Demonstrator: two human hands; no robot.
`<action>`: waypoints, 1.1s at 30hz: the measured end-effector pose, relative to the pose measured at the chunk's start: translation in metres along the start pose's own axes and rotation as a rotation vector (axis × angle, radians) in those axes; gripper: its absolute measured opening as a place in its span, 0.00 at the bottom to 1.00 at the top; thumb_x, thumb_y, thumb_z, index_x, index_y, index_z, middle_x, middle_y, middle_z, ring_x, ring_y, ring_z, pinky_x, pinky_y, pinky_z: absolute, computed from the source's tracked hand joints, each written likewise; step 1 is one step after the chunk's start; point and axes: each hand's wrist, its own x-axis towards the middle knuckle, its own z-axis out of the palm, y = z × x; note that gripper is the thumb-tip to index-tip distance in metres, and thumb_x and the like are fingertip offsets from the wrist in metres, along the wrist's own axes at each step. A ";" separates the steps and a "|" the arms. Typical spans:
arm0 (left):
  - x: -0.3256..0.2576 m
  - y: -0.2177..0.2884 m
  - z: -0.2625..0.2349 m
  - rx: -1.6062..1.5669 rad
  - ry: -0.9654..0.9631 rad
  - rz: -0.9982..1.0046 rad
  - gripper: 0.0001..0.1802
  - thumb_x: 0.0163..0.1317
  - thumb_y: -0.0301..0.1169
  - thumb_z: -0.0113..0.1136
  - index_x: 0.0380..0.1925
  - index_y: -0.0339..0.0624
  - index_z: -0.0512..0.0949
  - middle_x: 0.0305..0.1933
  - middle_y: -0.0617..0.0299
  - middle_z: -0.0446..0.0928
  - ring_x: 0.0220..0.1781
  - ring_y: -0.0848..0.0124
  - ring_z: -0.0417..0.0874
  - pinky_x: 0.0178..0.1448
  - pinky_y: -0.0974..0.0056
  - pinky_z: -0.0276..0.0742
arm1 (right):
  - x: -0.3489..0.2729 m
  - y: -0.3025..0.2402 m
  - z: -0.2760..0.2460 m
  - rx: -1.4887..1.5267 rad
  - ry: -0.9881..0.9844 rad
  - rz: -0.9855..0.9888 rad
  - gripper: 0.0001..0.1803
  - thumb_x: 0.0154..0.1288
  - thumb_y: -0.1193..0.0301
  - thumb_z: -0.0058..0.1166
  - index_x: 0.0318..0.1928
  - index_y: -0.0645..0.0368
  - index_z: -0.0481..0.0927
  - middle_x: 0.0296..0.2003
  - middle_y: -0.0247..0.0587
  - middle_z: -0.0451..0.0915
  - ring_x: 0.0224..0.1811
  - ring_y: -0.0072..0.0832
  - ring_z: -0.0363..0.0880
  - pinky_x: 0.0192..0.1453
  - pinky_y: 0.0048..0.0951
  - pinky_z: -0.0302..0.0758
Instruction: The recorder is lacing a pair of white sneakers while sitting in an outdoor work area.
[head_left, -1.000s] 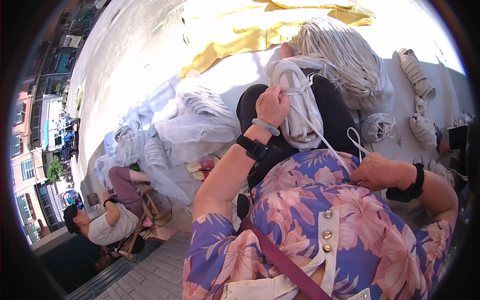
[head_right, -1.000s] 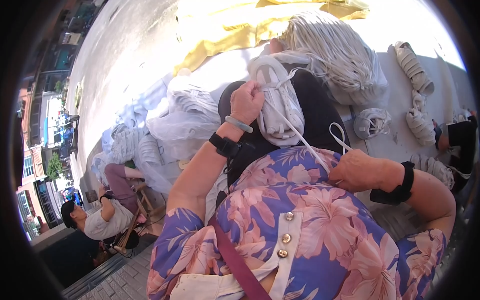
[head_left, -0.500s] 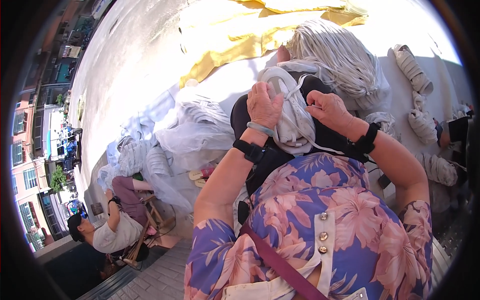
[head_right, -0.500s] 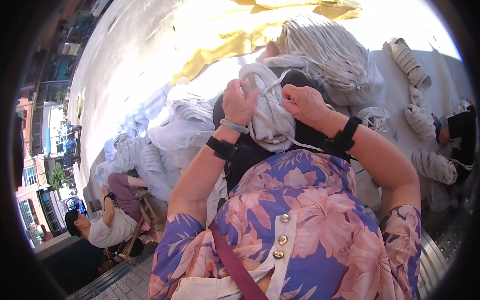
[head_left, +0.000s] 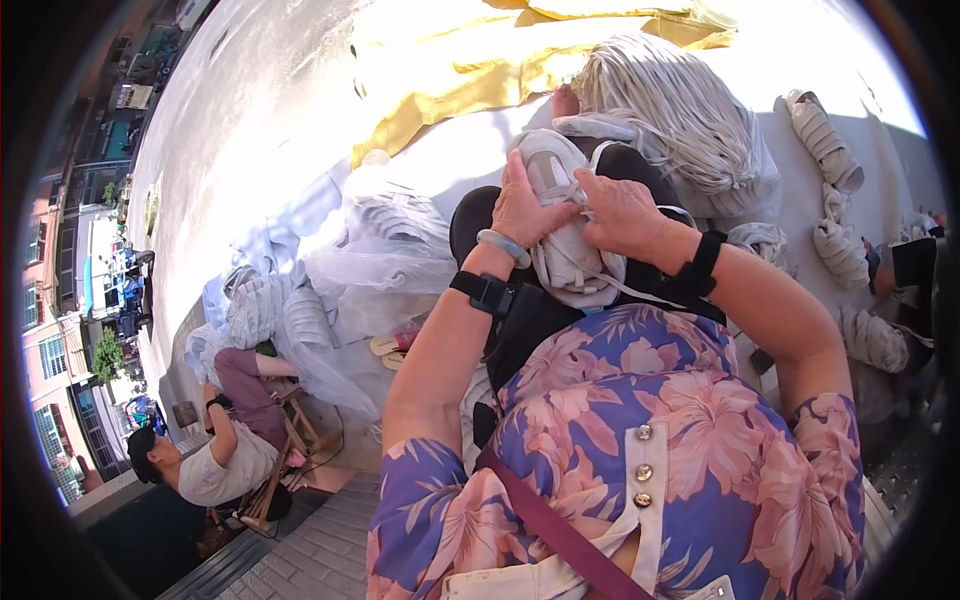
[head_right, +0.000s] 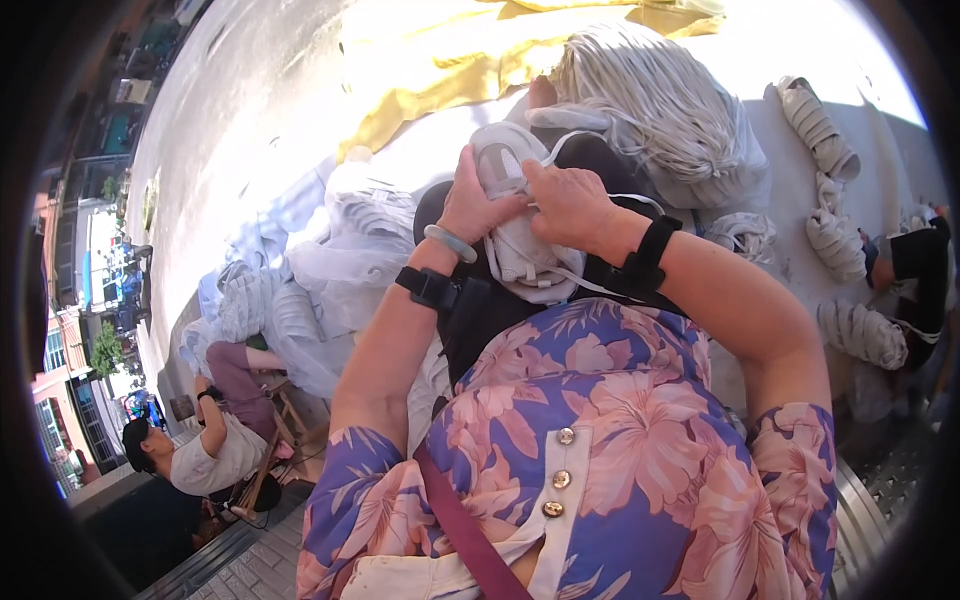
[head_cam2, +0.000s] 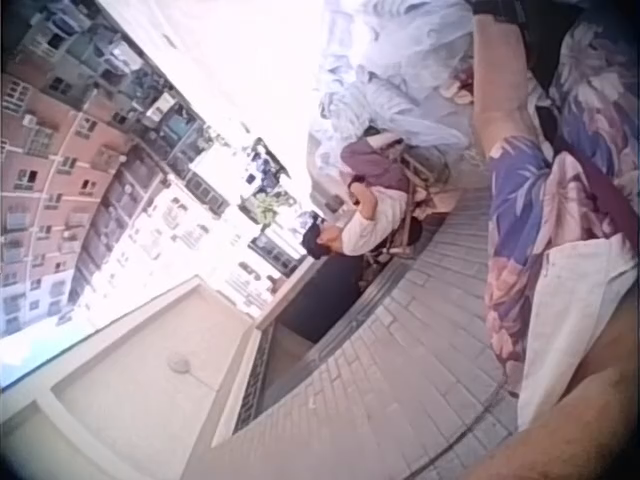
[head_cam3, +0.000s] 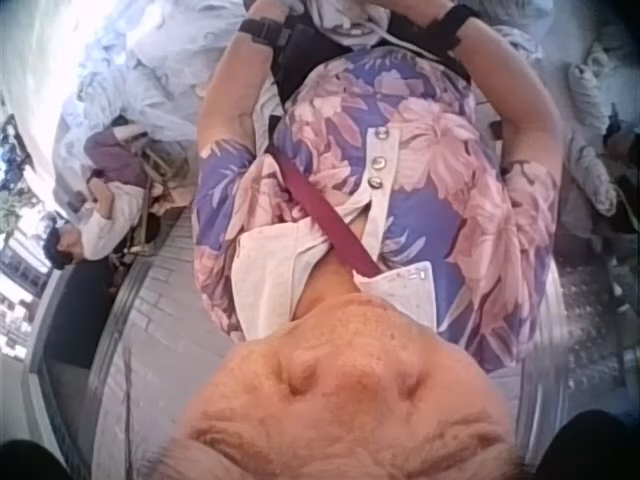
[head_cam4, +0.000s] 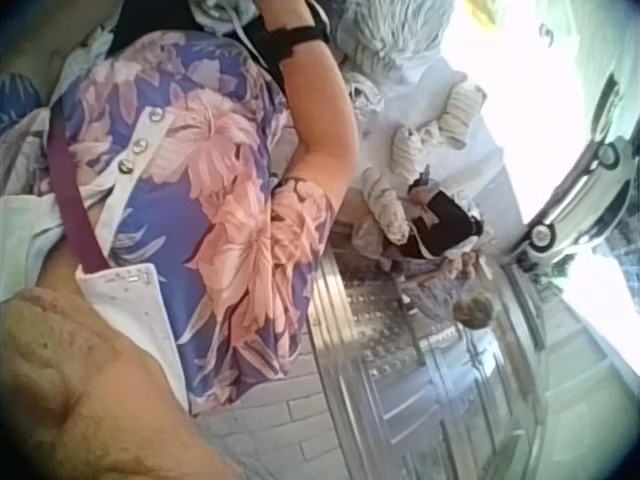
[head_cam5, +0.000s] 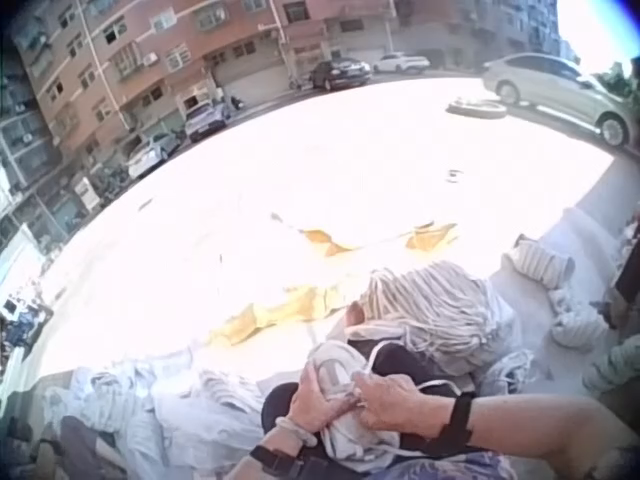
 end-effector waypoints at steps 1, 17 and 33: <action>0.001 0.003 0.000 0.016 -0.011 -0.016 0.62 0.33 0.49 0.71 0.62 0.30 0.46 0.62 0.40 0.57 0.63 0.50 0.63 0.63 0.58 0.62 | 0.001 -0.002 0.003 -0.002 -0.003 0.003 0.20 0.48 0.68 0.53 0.41 0.63 0.66 0.35 0.57 0.77 0.39 0.50 0.78 0.42 0.44 0.72; -0.009 0.028 0.017 0.314 0.241 0.058 0.50 0.39 0.42 0.65 0.61 0.36 0.52 0.50 0.46 0.66 0.52 0.50 0.70 0.53 0.50 0.66 | -0.004 0.004 0.007 -0.145 0.087 0.135 0.10 0.52 0.72 0.51 0.33 0.64 0.70 0.31 0.53 0.79 0.35 0.46 0.80 0.39 0.42 0.75; -0.014 0.030 0.026 0.385 0.307 0.097 0.44 0.42 0.40 0.65 0.59 0.36 0.56 0.50 0.47 0.66 0.50 0.49 0.70 0.51 0.50 0.66 | -0.001 0.018 0.016 -0.067 0.058 -0.046 0.11 0.54 0.76 0.44 0.40 0.63 0.66 0.35 0.56 0.75 0.37 0.51 0.77 0.39 0.47 0.72</action>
